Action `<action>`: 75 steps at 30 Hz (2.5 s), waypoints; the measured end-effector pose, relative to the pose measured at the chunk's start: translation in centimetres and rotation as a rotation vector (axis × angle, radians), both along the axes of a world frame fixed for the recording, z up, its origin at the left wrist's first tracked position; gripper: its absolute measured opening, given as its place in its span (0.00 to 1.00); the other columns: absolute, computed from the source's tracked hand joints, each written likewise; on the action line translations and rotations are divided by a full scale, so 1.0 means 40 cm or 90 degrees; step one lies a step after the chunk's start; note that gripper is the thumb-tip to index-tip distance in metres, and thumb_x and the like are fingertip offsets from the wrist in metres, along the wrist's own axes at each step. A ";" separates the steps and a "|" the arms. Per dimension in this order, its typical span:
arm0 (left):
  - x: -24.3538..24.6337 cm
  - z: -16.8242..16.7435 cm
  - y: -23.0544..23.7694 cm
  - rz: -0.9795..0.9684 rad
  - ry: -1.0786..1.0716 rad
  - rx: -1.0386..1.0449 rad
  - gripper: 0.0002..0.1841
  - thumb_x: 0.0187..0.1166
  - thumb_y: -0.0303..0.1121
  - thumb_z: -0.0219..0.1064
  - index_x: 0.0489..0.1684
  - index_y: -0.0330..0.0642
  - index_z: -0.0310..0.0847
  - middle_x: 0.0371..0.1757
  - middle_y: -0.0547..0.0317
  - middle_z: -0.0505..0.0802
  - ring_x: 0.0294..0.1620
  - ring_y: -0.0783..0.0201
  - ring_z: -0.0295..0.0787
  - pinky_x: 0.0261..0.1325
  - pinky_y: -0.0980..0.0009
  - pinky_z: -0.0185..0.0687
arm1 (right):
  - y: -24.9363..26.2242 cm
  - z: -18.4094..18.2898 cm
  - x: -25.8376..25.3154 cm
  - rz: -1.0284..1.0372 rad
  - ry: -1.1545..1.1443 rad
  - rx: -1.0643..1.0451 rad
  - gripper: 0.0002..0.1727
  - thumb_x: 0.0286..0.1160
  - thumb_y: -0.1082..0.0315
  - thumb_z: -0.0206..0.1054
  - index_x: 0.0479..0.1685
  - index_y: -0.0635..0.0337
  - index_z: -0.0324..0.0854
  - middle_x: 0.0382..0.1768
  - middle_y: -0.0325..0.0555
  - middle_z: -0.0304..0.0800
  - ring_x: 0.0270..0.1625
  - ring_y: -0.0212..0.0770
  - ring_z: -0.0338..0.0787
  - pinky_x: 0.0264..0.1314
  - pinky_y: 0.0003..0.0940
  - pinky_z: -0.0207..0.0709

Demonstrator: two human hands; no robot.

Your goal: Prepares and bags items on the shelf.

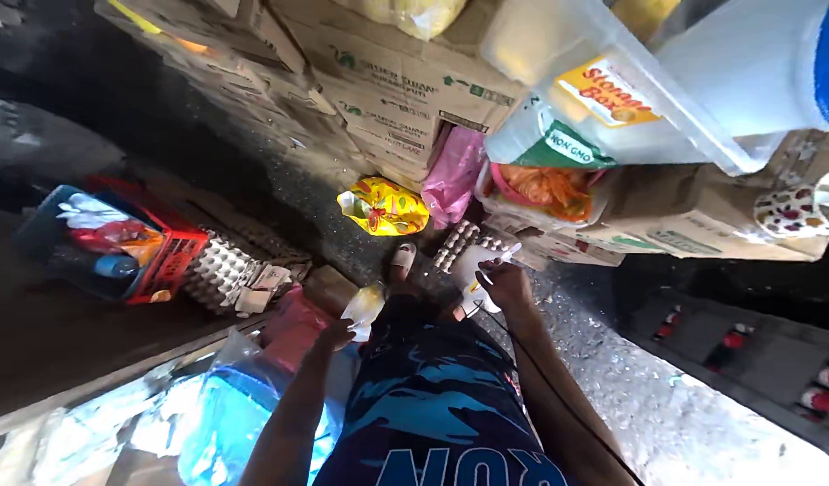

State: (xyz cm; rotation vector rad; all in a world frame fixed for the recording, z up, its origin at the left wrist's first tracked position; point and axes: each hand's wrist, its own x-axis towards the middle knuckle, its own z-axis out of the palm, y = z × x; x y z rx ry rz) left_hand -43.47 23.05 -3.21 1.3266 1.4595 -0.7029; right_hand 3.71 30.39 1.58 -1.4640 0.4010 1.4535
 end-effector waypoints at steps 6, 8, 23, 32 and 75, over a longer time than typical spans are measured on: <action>-0.140 -0.056 0.064 0.050 -0.025 -0.050 0.26 0.81 0.42 0.67 0.76 0.38 0.77 0.71 0.38 0.86 0.75 0.43 0.82 0.79 0.41 0.72 | 0.135 0.073 -0.160 -0.114 -0.022 0.115 0.15 0.93 0.63 0.40 0.63 0.58 0.68 0.56 0.50 0.88 0.63 0.50 0.87 0.68 0.61 0.78; -0.203 -0.084 0.107 0.079 -0.039 -0.063 0.26 0.82 0.40 0.68 0.75 0.36 0.77 0.70 0.36 0.86 0.73 0.41 0.82 0.78 0.41 0.74 | 0.189 0.075 -0.208 -0.137 -0.052 0.117 0.16 0.93 0.62 0.40 0.66 0.57 0.67 0.59 0.50 0.88 0.66 0.50 0.87 0.68 0.61 0.78; -0.361 -0.036 0.422 0.053 0.019 -0.010 0.27 0.84 0.42 0.66 0.78 0.36 0.75 0.70 0.35 0.86 0.74 0.42 0.82 0.79 0.43 0.72 | 0.659 0.031 -0.313 -0.189 -0.039 0.300 0.21 0.88 0.65 0.45 0.76 0.53 0.67 0.80 0.45 0.74 0.83 0.49 0.72 0.80 0.64 0.69; -0.443 -0.023 0.477 0.023 0.017 0.080 0.25 0.84 0.47 0.62 0.77 0.46 0.78 0.65 0.43 0.90 0.68 0.47 0.87 0.75 0.42 0.77 | 0.723 -0.046 -0.262 -0.259 -0.051 0.369 0.19 0.92 0.56 0.38 0.66 0.46 0.70 0.69 0.40 0.82 0.79 0.45 0.76 0.81 0.63 0.67; 0.669 0.342 1.006 -0.340 -0.466 0.402 0.20 0.88 0.40 0.62 0.76 0.49 0.77 0.46 0.51 0.93 0.38 0.60 0.90 0.42 0.58 0.90 | 0.591 -0.312 -0.265 -0.405 -0.006 0.141 0.41 0.79 0.62 0.70 0.92 0.47 0.55 0.76 0.60 0.78 0.67 0.56 0.87 0.62 0.55 0.87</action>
